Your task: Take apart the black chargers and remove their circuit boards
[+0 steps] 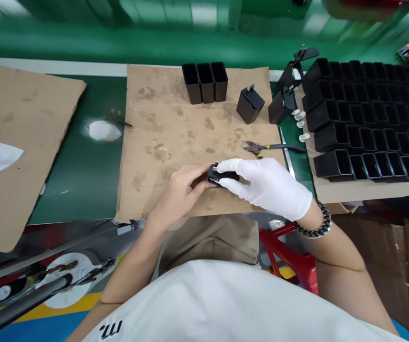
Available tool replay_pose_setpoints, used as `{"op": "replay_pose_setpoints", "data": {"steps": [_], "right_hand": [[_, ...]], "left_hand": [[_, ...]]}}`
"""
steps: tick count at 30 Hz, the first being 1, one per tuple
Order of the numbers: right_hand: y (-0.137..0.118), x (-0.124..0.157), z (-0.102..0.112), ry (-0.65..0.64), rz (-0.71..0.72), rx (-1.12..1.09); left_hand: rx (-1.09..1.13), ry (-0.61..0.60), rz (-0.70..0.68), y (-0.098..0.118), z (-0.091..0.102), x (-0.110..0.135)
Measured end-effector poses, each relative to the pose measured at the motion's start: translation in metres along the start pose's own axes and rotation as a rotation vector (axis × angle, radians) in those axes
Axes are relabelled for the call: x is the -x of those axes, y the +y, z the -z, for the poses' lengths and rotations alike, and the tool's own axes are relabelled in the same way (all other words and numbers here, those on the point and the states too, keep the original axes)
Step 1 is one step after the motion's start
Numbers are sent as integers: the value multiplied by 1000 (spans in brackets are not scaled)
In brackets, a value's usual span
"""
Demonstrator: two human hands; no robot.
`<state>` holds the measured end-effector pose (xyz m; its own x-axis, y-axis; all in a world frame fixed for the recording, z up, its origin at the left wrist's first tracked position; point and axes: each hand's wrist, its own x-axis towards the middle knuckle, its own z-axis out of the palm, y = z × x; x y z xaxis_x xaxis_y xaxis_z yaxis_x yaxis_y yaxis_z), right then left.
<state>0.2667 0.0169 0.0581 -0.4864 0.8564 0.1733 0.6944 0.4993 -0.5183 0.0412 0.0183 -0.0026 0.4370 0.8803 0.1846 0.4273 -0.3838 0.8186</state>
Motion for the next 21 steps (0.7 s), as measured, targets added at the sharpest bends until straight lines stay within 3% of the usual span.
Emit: {"op": "replay_pose_setpoints", "data": {"steps": [11,16,21], "right_hand": [[-13,14,-12,103,215,475],[-7,14,-6,24,261,526],[1,13,-6,59,298,434]], "left_hand": [[-11,-8,24,3,-1,-2],[-26,-15,52,6,0,-2],[-37,-37,43,6,0,-3]]}}
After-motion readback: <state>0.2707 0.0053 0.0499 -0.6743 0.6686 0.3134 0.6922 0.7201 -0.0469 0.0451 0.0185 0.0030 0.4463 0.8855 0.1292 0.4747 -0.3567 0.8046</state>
